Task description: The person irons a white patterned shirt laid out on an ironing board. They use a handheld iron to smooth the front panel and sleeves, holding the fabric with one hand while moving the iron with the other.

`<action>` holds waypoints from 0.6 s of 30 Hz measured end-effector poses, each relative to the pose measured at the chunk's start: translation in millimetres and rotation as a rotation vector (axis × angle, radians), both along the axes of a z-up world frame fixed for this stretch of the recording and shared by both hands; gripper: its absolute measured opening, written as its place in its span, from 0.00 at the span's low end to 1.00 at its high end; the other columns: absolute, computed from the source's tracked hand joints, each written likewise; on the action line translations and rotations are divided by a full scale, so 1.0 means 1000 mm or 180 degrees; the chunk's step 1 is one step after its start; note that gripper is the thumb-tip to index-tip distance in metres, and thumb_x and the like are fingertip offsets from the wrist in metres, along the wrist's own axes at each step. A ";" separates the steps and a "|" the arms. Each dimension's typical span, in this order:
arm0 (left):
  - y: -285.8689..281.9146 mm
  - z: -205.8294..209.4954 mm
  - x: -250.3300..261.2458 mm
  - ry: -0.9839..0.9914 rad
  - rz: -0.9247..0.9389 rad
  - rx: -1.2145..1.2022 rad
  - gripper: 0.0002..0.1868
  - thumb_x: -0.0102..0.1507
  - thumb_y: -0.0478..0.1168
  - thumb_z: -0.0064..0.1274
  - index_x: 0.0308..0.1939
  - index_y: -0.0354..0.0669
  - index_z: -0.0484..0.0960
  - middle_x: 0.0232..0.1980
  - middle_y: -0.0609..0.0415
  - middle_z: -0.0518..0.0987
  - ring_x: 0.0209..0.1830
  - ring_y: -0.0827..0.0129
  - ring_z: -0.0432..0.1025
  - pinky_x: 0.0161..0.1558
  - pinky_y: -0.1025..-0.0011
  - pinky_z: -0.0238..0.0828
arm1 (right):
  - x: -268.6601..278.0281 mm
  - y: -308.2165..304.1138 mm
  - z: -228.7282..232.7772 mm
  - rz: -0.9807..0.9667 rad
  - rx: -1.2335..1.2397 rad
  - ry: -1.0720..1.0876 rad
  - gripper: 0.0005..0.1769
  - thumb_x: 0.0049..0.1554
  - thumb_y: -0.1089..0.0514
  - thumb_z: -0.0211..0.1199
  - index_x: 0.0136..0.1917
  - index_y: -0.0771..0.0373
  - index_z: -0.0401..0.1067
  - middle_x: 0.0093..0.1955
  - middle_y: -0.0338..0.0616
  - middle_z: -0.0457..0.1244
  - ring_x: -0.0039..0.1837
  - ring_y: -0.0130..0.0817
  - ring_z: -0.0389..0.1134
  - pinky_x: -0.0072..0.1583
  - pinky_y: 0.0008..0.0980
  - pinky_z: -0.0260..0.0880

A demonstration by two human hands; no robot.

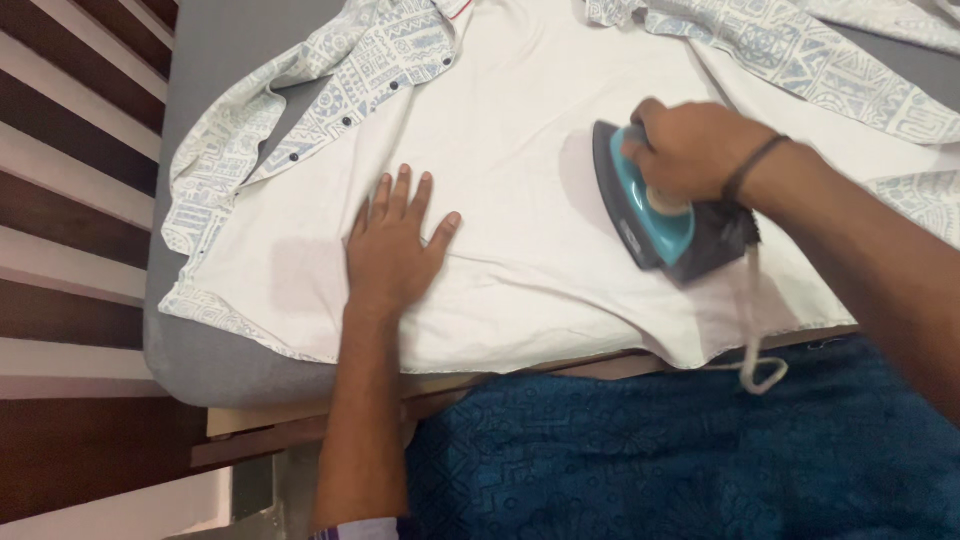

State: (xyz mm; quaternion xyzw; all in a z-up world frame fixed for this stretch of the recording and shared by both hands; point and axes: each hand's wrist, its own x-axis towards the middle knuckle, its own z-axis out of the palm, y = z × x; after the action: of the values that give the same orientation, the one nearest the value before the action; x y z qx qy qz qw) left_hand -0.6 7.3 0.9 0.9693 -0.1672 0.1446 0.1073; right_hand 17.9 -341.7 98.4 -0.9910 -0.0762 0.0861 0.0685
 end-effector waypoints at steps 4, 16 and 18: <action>0.005 0.000 -0.001 -0.0094 -0.0021 -0.0084 0.36 0.69 0.64 0.43 0.74 0.45 0.71 0.78 0.42 0.63 0.78 0.48 0.56 0.74 0.52 0.51 | -0.011 0.012 0.002 -0.0062 0.0107 0.0209 0.28 0.64 0.45 0.52 0.69 0.65 0.66 0.49 0.70 0.69 0.53 0.63 0.73 0.58 0.52 0.71; -0.002 0.000 -0.003 -0.0231 0.0051 -0.0204 0.36 0.68 0.62 0.46 0.72 0.42 0.72 0.77 0.39 0.65 0.78 0.47 0.57 0.74 0.49 0.49 | 0.121 0.050 -0.018 -0.0084 0.0521 -0.0437 0.28 0.63 0.44 0.58 0.65 0.69 0.73 0.54 0.65 0.70 0.56 0.59 0.73 0.59 0.48 0.73; -0.003 0.000 -0.003 -0.0212 0.0058 -0.0190 0.36 0.68 0.62 0.46 0.72 0.42 0.72 0.77 0.39 0.65 0.77 0.46 0.57 0.74 0.48 0.49 | 0.126 0.057 -0.015 -0.0191 0.0441 -0.0308 0.27 0.64 0.45 0.56 0.64 0.70 0.74 0.53 0.65 0.70 0.54 0.58 0.75 0.58 0.48 0.75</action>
State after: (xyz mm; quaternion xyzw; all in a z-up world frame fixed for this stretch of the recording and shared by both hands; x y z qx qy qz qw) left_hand -3.3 4.5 0.9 0.9618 -0.1575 0.1827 0.1293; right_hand 144.0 -284.6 83.0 -0.9887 -0.0554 0.0306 0.1356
